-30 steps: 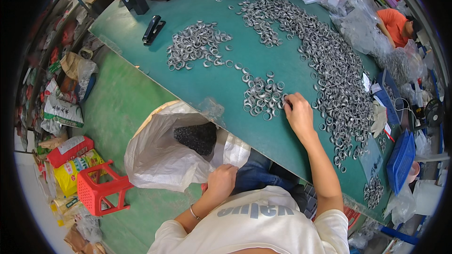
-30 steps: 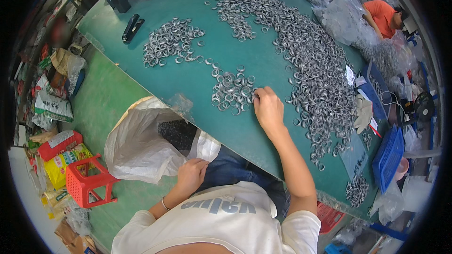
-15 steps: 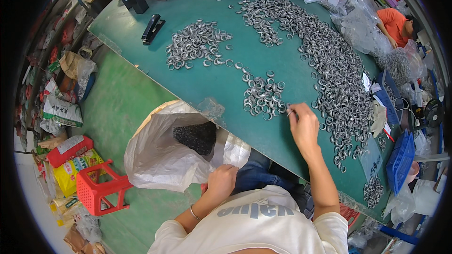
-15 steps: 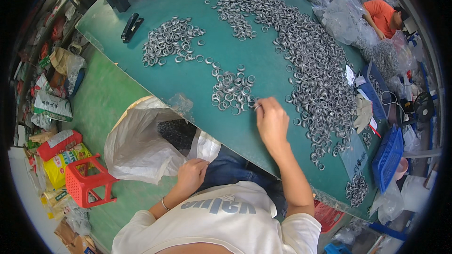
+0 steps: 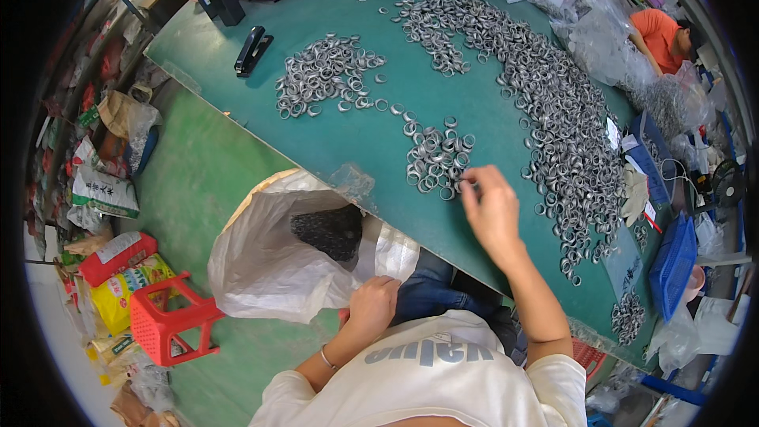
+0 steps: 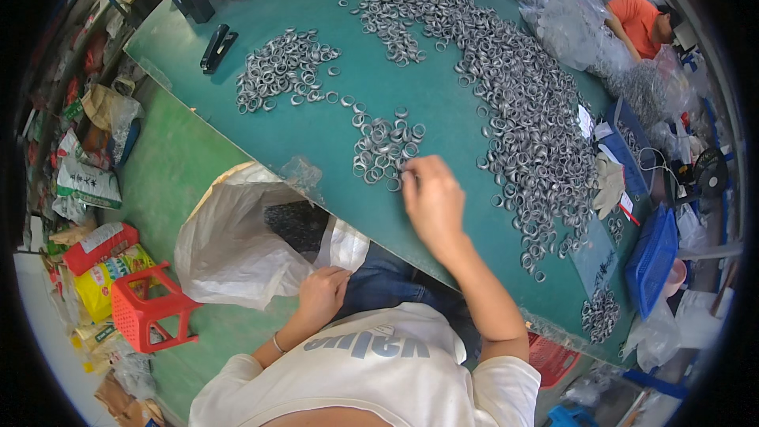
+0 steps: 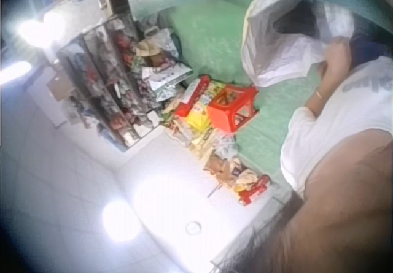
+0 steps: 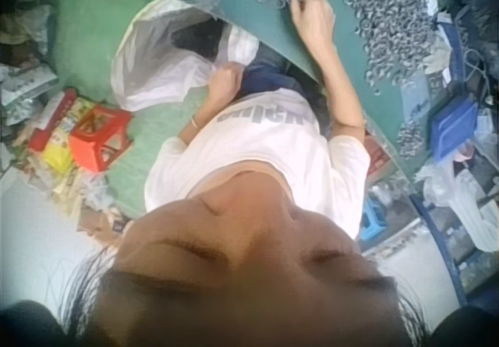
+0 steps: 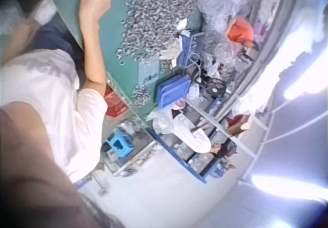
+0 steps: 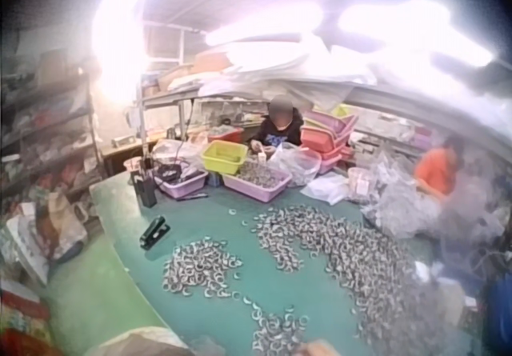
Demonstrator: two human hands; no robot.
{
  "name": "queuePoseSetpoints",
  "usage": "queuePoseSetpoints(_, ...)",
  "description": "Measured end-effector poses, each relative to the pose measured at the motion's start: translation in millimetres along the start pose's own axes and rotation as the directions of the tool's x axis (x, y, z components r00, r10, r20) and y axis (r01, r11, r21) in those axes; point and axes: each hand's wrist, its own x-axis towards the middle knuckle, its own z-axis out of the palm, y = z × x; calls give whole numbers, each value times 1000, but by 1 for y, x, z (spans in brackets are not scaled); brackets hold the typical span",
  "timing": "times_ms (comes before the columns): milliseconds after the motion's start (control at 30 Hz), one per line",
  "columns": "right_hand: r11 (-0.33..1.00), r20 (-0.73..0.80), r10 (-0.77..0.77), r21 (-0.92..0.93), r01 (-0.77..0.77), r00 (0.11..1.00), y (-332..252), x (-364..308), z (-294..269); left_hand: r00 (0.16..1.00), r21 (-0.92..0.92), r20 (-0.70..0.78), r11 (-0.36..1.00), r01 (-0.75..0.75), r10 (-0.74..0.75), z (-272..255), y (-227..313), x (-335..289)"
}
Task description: The person writes on a small paper tag using a red pen, then sorts through a pile of metal rings on a green tabletop, picking up individual rings to inspect them and placing some into a plastic bag.
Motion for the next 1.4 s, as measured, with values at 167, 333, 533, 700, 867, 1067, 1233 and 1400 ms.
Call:
queuePoseSetpoints(167, 977, 9, -67, -201, 68, 998, 46, 0, 4, 1000, 5, 21, 1000, -21, 21, 1, 1, 2)
queuePoseSetpoints(333, 983, -55, -130, -137, 122, 990, 46, 7, 2, 1000, -12, 9, 1000, -7, 7, 0, 1, 2)
queuePoseSetpoints(533, 983, -18, -158, -98, 155, 987, 49, 11, 15, 1000, -5, 19, 1000, -13, 14, 0, 2, 2)
queuePoseSetpoints(700, 996, 23, -7, 85, 5, 1000, 55, 4, 5, 1000, -12, 20, 1000, -8, 8, -1, 3, 2)
queuePoseSetpoints(867, 887, 185, -83, 462, -12, 979, -2, -13, 6, 1000, -2, 17, 1000, -11, 11, 1, 1, 1)
queuePoseSetpoints(1067, 862, 225, -347, 459, 215, 911, -40, -26, 30, 1000, -11, 14, 1000, -10, 11, -1, 3, 4)
queuePoseSetpoints(1233, 982, -58, -176, 65, 180, 983, 23, 22, 11, 1000, -15, 1, 1000, -9, 9, 2, 1, 0)
queuePoseSetpoints(1400, 970, 11, -231, -78, 231, 973, 58, 32, 16, 1000, -21, 24, 1000, -9, 10, 1, 2, 3)
